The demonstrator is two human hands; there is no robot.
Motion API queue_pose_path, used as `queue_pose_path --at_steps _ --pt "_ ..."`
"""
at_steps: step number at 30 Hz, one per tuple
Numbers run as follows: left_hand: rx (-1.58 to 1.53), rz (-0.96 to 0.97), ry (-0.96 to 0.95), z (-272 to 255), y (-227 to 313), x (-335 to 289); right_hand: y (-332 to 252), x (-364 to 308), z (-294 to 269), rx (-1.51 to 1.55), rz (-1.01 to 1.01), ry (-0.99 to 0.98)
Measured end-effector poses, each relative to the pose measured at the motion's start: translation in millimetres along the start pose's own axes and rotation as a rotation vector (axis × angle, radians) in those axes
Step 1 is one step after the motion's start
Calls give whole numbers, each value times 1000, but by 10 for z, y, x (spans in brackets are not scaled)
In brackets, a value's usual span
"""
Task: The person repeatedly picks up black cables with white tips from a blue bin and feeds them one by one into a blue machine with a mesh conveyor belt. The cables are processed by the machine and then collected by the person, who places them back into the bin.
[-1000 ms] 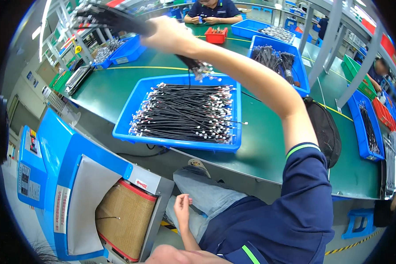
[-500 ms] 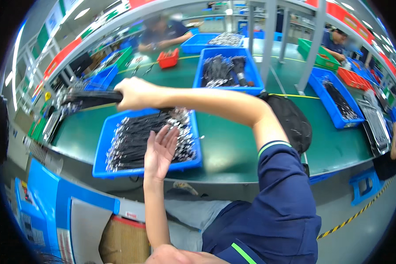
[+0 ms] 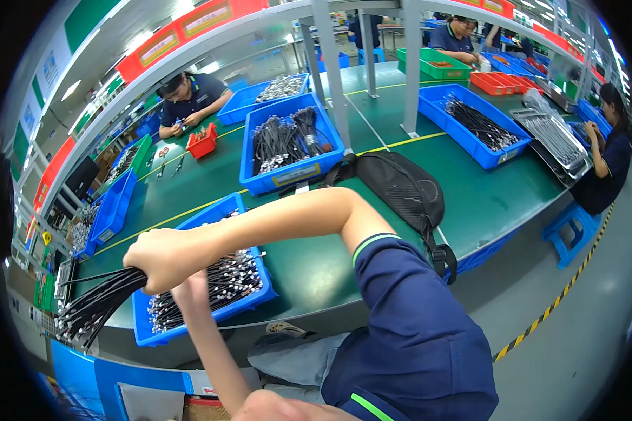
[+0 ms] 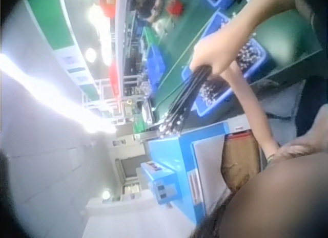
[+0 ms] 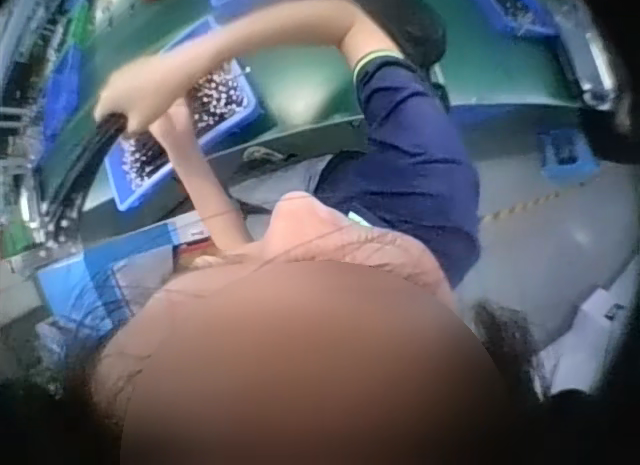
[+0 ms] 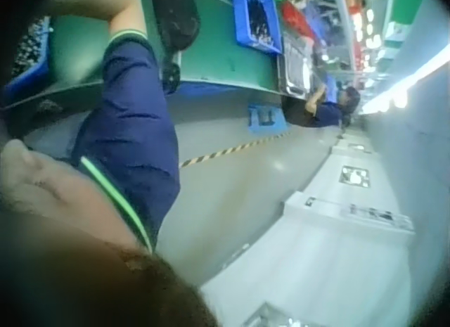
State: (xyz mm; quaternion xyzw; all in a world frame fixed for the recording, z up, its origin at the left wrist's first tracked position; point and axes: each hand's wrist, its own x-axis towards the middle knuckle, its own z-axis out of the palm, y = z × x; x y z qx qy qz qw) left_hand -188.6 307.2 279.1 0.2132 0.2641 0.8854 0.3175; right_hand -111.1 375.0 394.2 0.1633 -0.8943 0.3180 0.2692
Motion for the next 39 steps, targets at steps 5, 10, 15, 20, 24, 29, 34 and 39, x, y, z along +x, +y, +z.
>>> queue_pose_path --at_steps 5,10,15,20,24,29,34,39 --pt "329 381 168 -195 492 27 124 140 58 66 20 70" --pt "449 617 38 -532 1260 -129 200 474 352 200 10 245" --pt "818 634 377 -504 1270 -552 -43 1017 1186 441 13 404" --pt "838 527 532 -1485 1310 -986 -182 624 1759 876 148 131" --pt "830 481 748 -1648 1056 -1503 -253 146 2211 1112 144 259" --pt "555 320 910 -1741 531 -2038 -199 -379 2623 1031 214 137" --pt "4 201 1052 -1645 -13 -2416 -222 -532 2765 1258 282 -100" --pt "-589 225 737 -2121 -391 -2923 -403 -852 2865 1239 250 -156"
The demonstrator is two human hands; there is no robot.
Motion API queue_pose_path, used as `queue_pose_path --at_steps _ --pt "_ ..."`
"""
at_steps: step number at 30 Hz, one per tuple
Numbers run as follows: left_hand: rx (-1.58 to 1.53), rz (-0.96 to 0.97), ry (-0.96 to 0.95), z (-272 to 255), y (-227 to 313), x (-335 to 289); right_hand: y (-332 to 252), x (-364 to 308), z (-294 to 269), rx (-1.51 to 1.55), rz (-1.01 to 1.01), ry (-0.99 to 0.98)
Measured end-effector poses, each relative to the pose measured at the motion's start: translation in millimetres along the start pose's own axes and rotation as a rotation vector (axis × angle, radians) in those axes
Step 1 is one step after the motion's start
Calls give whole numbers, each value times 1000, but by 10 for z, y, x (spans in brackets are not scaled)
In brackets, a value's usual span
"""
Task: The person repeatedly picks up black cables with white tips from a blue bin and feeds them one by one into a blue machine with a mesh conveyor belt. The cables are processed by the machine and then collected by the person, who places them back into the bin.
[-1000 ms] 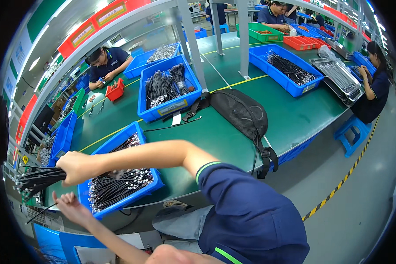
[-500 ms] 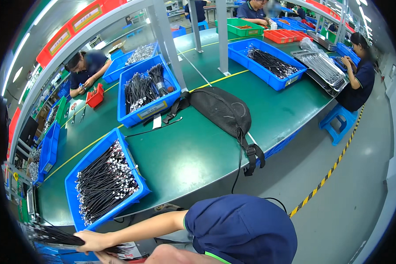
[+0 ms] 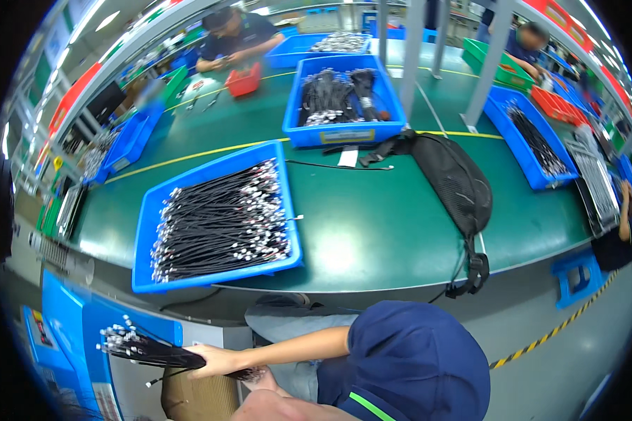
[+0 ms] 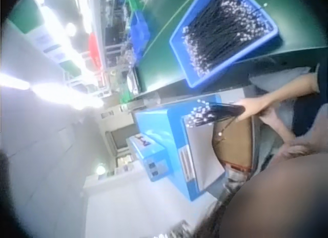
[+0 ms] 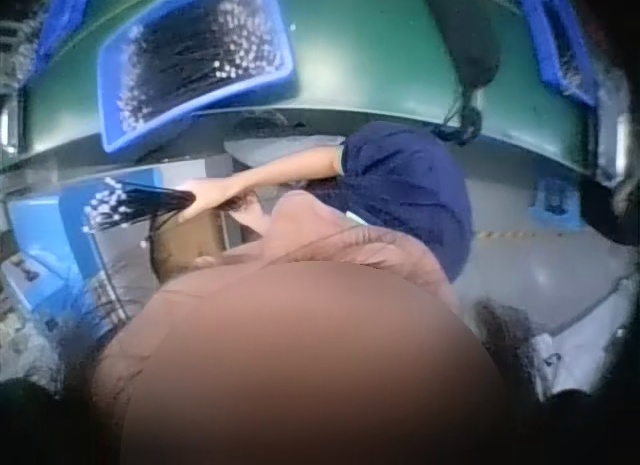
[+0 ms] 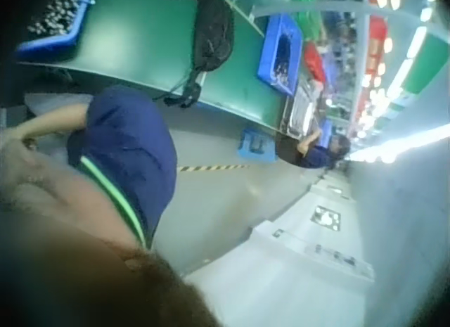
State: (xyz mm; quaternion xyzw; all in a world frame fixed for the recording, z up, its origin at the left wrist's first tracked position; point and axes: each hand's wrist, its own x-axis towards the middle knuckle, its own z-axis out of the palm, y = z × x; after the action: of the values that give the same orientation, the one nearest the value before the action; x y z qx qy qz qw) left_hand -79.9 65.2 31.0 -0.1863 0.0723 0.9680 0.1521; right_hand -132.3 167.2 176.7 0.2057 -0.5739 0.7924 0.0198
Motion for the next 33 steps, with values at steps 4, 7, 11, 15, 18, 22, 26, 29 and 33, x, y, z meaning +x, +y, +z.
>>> queue_pose_path --at_steps 4,7,11,15,18,22,26,29,33 --pt "-107 -194 -194 -395 -136 46 217 -172 -145 -67 73 44" --pt "-199 -213 -87 -79 -263 -64 78 -165 -150 -15 130 -17" --pt "-135 -210 -29 220 -313 -121 312 -325 -214 -155 45 32" --pt "-211 -230 -120 -11 -384 -91 276 -351 -208 7 336 18" --pt "-247 -250 -150 133 -508 -123 491 -422 -237 -55 340 59" --pt "-380 -239 -204 -166 -525 -26 796 -575 -207 -111 97 134" --pt "-232 -116 159 -412 -459 -23 707 -667 -254 -138 194 75" --pt "-389 -298 -54 -369 -576 -56 528 -703 -310 -167 307 -35" --pt "114 -230 -101 -336 -683 -126 299 -668 -456 -291 354 -107"
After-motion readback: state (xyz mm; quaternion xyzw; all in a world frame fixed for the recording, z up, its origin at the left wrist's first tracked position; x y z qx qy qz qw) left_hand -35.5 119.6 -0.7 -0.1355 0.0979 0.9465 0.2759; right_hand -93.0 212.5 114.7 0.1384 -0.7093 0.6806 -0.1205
